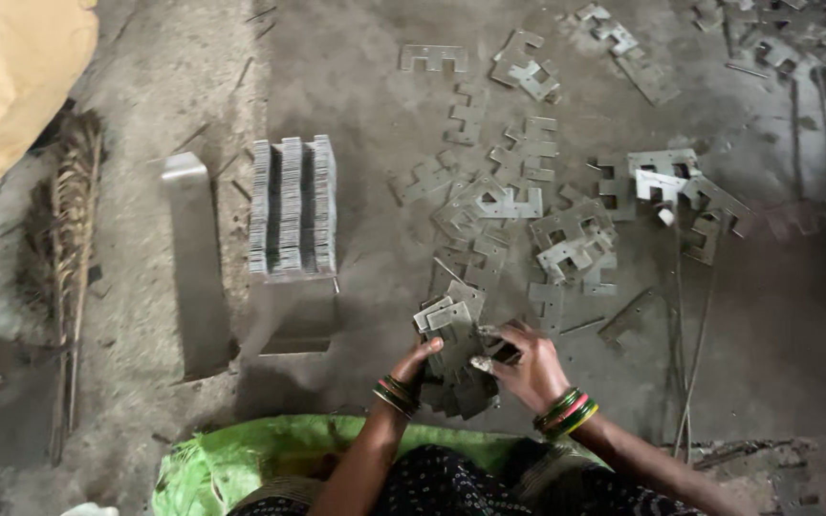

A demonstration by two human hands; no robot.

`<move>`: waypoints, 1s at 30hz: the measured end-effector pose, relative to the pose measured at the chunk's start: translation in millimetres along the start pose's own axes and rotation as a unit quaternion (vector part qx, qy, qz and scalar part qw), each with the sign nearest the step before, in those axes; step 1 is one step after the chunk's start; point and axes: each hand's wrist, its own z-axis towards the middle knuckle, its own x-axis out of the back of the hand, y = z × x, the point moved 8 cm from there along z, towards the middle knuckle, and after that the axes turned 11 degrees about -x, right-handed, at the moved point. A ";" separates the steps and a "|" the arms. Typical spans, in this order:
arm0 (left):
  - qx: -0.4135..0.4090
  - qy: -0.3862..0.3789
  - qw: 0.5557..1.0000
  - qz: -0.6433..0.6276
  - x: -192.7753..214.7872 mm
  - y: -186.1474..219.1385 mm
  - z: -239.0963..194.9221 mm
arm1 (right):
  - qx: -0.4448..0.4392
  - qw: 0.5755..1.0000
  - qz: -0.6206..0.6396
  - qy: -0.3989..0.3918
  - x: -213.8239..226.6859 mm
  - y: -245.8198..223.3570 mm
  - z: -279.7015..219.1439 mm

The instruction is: The person sorts through a pile of E-shaped metal plates, stacking them together by hand. They then use a thin metal rod to align the holes in the stack before placing it onto a larger pile.

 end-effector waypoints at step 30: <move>-0.078 -0.206 0.716 0.663 -102.4 53.7 76.8 | -0.119 0.983 0.074 0.116 33.0 8.9 -20.1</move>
